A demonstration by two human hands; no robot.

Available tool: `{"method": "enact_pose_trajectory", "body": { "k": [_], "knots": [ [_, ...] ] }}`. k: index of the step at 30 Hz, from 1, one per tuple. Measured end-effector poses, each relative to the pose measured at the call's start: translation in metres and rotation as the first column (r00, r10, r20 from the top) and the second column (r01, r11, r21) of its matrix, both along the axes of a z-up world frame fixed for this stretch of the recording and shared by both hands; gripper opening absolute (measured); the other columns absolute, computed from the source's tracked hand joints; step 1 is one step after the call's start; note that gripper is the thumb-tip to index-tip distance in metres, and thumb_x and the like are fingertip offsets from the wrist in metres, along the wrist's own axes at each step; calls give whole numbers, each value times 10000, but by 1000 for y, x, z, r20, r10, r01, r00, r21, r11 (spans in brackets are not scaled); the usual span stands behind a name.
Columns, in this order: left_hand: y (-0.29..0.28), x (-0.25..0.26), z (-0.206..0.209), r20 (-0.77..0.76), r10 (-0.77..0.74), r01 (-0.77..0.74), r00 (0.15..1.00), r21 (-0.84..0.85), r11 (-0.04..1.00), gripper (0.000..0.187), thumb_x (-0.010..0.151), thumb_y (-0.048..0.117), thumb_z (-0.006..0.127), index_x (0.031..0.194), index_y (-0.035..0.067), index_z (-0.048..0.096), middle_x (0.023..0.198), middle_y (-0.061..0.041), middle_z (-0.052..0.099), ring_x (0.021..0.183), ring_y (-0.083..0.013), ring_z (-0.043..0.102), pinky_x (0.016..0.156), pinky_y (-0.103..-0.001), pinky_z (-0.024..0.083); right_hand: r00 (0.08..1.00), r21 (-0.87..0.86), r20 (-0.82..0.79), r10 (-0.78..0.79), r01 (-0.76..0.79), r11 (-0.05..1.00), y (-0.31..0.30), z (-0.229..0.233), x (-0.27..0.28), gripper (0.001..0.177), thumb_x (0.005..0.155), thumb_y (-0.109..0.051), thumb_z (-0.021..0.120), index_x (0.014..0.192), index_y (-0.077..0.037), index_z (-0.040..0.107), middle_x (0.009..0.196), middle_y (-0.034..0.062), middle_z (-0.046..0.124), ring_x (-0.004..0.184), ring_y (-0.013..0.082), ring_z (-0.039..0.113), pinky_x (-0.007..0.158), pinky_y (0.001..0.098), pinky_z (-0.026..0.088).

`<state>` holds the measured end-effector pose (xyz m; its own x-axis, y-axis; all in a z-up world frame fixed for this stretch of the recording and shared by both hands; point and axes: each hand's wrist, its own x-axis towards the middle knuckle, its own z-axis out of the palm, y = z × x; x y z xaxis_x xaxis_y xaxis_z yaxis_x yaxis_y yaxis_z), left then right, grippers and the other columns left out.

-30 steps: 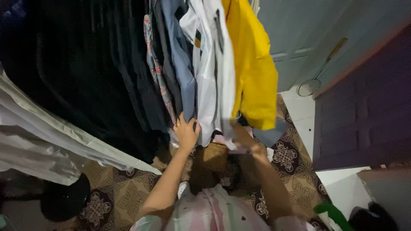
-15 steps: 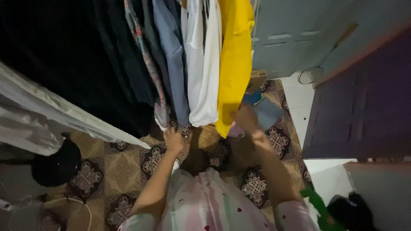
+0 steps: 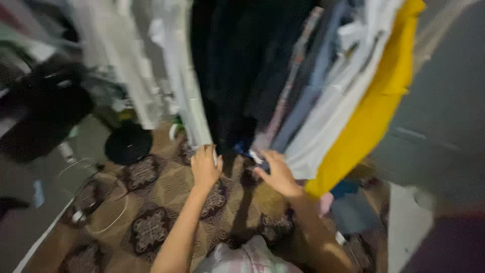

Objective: The person picks up clothes from a bed, places them on hangers, and hangs them on a clothing rack. The person handles several shirts and pants, organizing them by color on the rack.

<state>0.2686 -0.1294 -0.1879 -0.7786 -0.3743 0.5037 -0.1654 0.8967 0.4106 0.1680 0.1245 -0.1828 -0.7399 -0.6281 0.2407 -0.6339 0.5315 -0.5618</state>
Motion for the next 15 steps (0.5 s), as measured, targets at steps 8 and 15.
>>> {"method": "enact_pose_trajectory", "body": {
  "k": [8, 15],
  "knots": [
    [-54, 190, 54, -151, 311, -314, 938, 6, 949, 500, 826, 230, 743, 1262, 32, 598, 1335, -218, 538, 1277, -413, 487, 973, -510, 419, 982, 7, -86, 168, -168, 986, -116, 35, 94, 814, 774, -298, 846, 1464, -71, 478, 1578, 287, 323, 1442, 451, 311, 1167, 506, 310],
    [-90, 445, 43, -5, 635, -634, 773, 33, 772, 499, 857, 234, 736, 1279, 28, 568, 1385, -234, 507, 1334, -431, 459, 1013, -528, 415, 861, 13, -51, 507, -507, 862, -237, 21, 280, 919, 772, -294, 852, 1540, -108, 381, 1635, 269, 228, 1481, 451, 237, 1182, 532, 277]
  ]
}}
